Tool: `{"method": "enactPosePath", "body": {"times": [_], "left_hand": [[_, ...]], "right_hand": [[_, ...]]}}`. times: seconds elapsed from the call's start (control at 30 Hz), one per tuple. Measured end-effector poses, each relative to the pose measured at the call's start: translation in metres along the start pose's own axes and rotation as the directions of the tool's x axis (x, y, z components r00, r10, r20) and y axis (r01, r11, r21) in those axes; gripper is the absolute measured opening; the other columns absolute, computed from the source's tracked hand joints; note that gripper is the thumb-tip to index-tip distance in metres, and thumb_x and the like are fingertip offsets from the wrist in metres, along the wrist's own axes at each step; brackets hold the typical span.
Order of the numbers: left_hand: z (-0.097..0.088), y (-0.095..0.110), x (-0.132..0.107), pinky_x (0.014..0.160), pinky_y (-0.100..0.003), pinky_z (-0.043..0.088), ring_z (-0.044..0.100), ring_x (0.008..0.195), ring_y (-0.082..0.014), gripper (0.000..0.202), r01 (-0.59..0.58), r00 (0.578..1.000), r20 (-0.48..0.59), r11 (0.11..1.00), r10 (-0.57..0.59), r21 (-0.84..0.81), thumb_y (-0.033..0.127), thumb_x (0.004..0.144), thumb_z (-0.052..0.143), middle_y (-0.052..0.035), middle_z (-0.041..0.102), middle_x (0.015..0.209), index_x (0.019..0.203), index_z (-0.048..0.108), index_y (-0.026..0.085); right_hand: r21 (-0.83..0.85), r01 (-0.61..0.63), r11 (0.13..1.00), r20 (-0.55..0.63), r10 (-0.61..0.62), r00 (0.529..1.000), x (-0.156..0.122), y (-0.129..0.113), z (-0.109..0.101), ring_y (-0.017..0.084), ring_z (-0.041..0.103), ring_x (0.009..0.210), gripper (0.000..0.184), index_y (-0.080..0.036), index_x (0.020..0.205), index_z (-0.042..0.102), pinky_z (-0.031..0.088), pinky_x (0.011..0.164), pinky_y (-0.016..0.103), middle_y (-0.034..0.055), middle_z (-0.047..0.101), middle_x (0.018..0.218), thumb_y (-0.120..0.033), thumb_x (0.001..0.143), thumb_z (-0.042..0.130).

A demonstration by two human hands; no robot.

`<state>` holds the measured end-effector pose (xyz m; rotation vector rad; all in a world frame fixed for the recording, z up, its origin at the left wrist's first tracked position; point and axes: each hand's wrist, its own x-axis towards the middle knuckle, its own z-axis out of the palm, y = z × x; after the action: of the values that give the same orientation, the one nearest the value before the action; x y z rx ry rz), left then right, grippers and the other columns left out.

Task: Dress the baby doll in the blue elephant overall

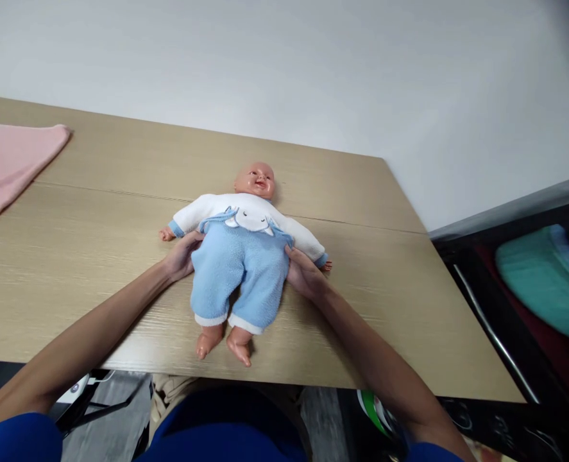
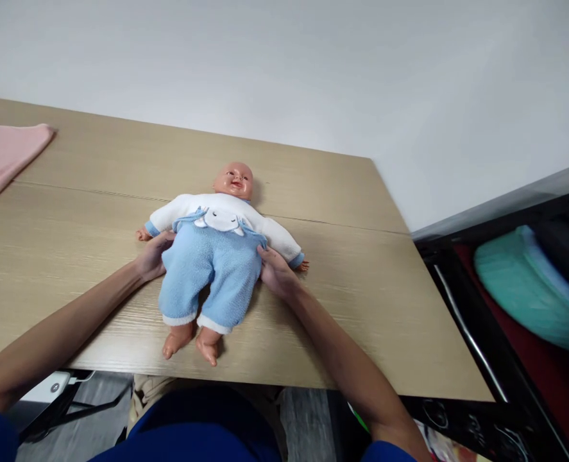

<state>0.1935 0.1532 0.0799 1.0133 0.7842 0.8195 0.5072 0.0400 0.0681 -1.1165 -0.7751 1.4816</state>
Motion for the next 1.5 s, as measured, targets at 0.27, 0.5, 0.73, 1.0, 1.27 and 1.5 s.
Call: {"method": "enactPosePath", "body": {"times": [0.27, 0.5, 0.73, 1.0, 1.27, 1.5], "left_hand": [[0.017, -0.003, 0.002, 0.076, -0.033, 0.064, 0.076, 0.082, -0.0227, 0.045, 0.07, 0.997, 0.036, 0.976, -0.064, -0.205, 0.042, 0.079, 0.108, -0.0038, 0.083, 0.092, 0.109, 0.082, 0.021], [0.02, -0.005, 0.004, 0.085, -0.028, 0.063, 0.077, 0.092, -0.0205, 0.046, 0.054, 0.998, 0.048, 0.962, -0.042, -0.269, 0.043, 0.082, 0.109, -0.0035, 0.085, 0.1, 0.11, 0.081, 0.019], [0.015, -0.005, 0.004, 0.091, -0.035, 0.062, 0.078, 0.105, -0.0275, 0.021, 0.054, 0.997, 0.072, 0.972, -0.039, -0.23, 0.03, 0.088, 0.093, -0.0039, 0.083, 0.101, 0.102, 0.081, 0.02], [0.023, -0.013, 0.005, 0.092, -0.036, 0.064, 0.078, 0.101, -0.0256, 0.048, -0.042, 0.999, -0.001, 0.983, 0.042, -0.18, 0.051, 0.087, 0.103, -0.0063, 0.087, 0.106, 0.118, 0.081, 0.021], [0.031, -0.011, 0.007, 0.082, -0.031, 0.062, 0.075, 0.089, -0.0211, 0.05, -0.066, 0.998, -0.032, 0.969, 0.06, -0.238, 0.054, 0.079, 0.11, -0.0009, 0.081, 0.091, 0.104, 0.08, 0.022], [0.019, -0.011, 0.016, 0.074, -0.033, 0.057, 0.07, 0.081, -0.0233, 0.036, -0.033, 0.999, -0.034, 0.986, 0.027, -0.165, 0.047, 0.087, 0.099, -0.0019, 0.073, 0.077, 0.084, 0.074, 0.021]], "right_hand": [[0.033, 0.03, 0.999, -0.151, -0.024, 0.988, 0.013, 0.018, -0.004, 0.038, 0.07, 0.152, 0.067, -0.035, 0.118, 0.081, 0.064, 0.125, 0.056, 0.0044, 0.088, 0.132, -0.079, 0.071, 0.098], [0.041, 0.168, 0.985, -0.119, -0.162, 0.98, 0.016, 0.007, -0.006, 0.034, 0.067, 0.155, 0.053, -0.033, 0.114, 0.082, 0.058, 0.132, 0.051, 0.0044, 0.088, 0.132, -0.071, 0.081, 0.097], [-0.268, 0.124, 0.955, -0.152, -0.169, 0.974, 0.008, 0.002, -0.02, 0.032, 0.076, 0.134, 0.054, -0.028, 0.109, 0.083, 0.061, 0.123, 0.049, 0.0037, 0.088, 0.118, -0.076, 0.086, 0.092], [-0.016, 0.126, 0.992, -0.208, -0.127, 0.97, 0.006, 0.009, 0.001, 0.034, 0.08, 0.129, 0.06, -0.031, 0.109, 0.082, 0.07, 0.108, 0.046, 0.0048, 0.089, 0.114, -0.076, 0.074, 0.1], [0.052, 0.125, 0.991, -0.217, -0.111, 0.97, 0.013, -0.003, 0.006, 0.037, 0.083, 0.124, 0.061, -0.028, 0.092, 0.079, 0.072, 0.105, 0.046, 0.0076, 0.09, 0.108, -0.08, 0.07, 0.1], [0.076, 0.095, 0.993, -0.224, -0.076, 0.972, 0.017, -0.008, -0.007, 0.035, 0.085, 0.112, 0.064, -0.026, 0.105, 0.08, 0.074, 0.096, 0.042, 0.0055, 0.089, 0.098, -0.076, 0.071, 0.101]]}}
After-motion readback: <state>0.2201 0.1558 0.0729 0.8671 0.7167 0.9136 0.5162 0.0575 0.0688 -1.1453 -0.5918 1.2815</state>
